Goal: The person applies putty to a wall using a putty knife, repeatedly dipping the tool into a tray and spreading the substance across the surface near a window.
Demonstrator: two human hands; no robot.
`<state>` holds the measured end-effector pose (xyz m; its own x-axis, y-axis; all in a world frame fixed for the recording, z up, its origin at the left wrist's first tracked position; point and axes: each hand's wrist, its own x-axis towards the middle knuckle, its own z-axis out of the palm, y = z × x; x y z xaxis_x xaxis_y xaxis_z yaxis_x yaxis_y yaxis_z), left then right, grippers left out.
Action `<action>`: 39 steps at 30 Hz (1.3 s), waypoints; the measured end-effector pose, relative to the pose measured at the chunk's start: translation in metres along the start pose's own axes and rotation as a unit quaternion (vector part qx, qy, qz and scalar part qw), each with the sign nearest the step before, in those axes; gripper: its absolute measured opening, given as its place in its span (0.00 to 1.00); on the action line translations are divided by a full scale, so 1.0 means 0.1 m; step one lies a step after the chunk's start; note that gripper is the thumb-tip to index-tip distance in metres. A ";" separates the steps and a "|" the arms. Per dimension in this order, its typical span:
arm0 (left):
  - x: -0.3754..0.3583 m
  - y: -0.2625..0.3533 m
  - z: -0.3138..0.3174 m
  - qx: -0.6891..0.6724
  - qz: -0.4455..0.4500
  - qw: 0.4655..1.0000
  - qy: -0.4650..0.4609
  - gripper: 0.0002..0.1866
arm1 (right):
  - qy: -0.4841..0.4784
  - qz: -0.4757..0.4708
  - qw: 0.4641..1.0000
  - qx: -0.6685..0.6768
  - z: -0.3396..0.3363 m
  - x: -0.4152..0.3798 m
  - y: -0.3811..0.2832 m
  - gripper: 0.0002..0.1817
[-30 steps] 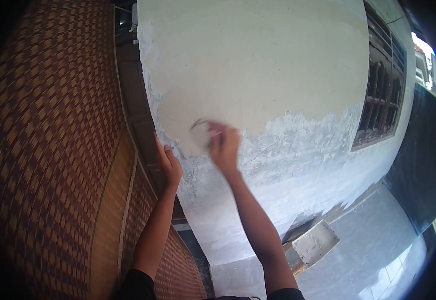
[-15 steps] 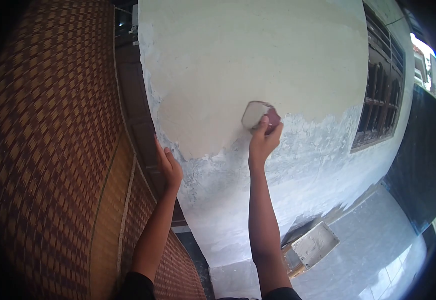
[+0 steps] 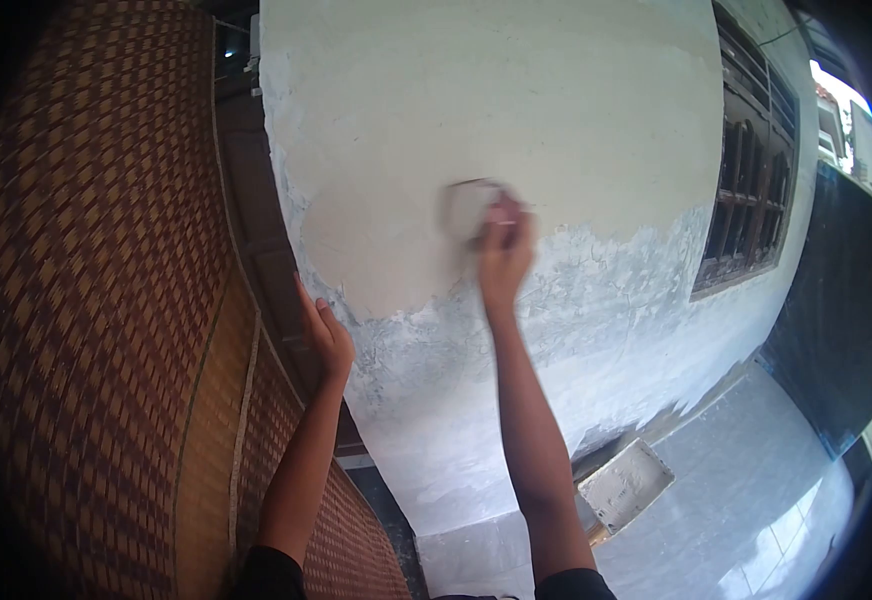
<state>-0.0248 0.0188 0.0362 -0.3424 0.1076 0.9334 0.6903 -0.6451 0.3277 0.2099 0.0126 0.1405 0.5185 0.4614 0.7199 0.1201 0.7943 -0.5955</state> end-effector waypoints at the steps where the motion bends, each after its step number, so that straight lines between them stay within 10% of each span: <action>1: 0.00 0.00 -0.01 0.001 -0.005 1.000 -0.002 0.25 | -0.076 -0.073 0.994 -0.028 0.16 -0.16 0.07 0.16; 3: -0.01 -0.02 -0.03 0.000 -0.011 1.000 -0.008 0.25 | -0.191 -0.204 0.941 -0.190 0.31 -0.44 -0.13 0.14; 9: 0.00 -0.07 -0.04 -0.012 -0.013 0.999 -0.033 0.26 | 0.115 0.032 0.991 0.063 -0.31 0.21 0.28 0.16; 17: 0.03 0.01 -0.08 -0.009 -0.008 1.000 -0.022 0.26 | -0.082 -0.147 0.969 -0.180 -0.09 -0.12 0.30 0.21; 21: 0.04 -0.02 -0.06 -0.032 -0.011 0.999 -0.026 0.26 | 0.123 0.059 0.987 0.080 -0.62 0.28 0.43 0.17; 25: 0.02 0.01 -0.04 -0.019 -0.018 1.000 -0.017 0.25 | 0.005 0.029 0.995 0.091 -0.46 0.18 0.37 0.16; 27: 0.02 0.03 -0.07 -0.018 -0.018 0.999 -0.023 0.25 | -0.095 -0.056 0.985 -0.134 -0.38 0.09 0.40 0.18; 33: 0.03 -0.04 -0.04 -0.036 -0.021 0.999 -0.025 0.26 | 0.117 0.070 0.988 0.071 -0.78 0.42 0.51 0.15; 39: 0.02 -0.03 -0.08 -0.027 -0.023 0.999 -0.042 0.26 | -0.057 -0.071 0.990 -0.108 -0.57 0.39 0.53 0.12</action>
<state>-0.0326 0.0149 0.0354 -0.3175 0.1993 0.9271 0.6388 -0.6775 0.3645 0.2850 0.0495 0.1166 0.3854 0.4020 0.8306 0.3692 0.7578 -0.5381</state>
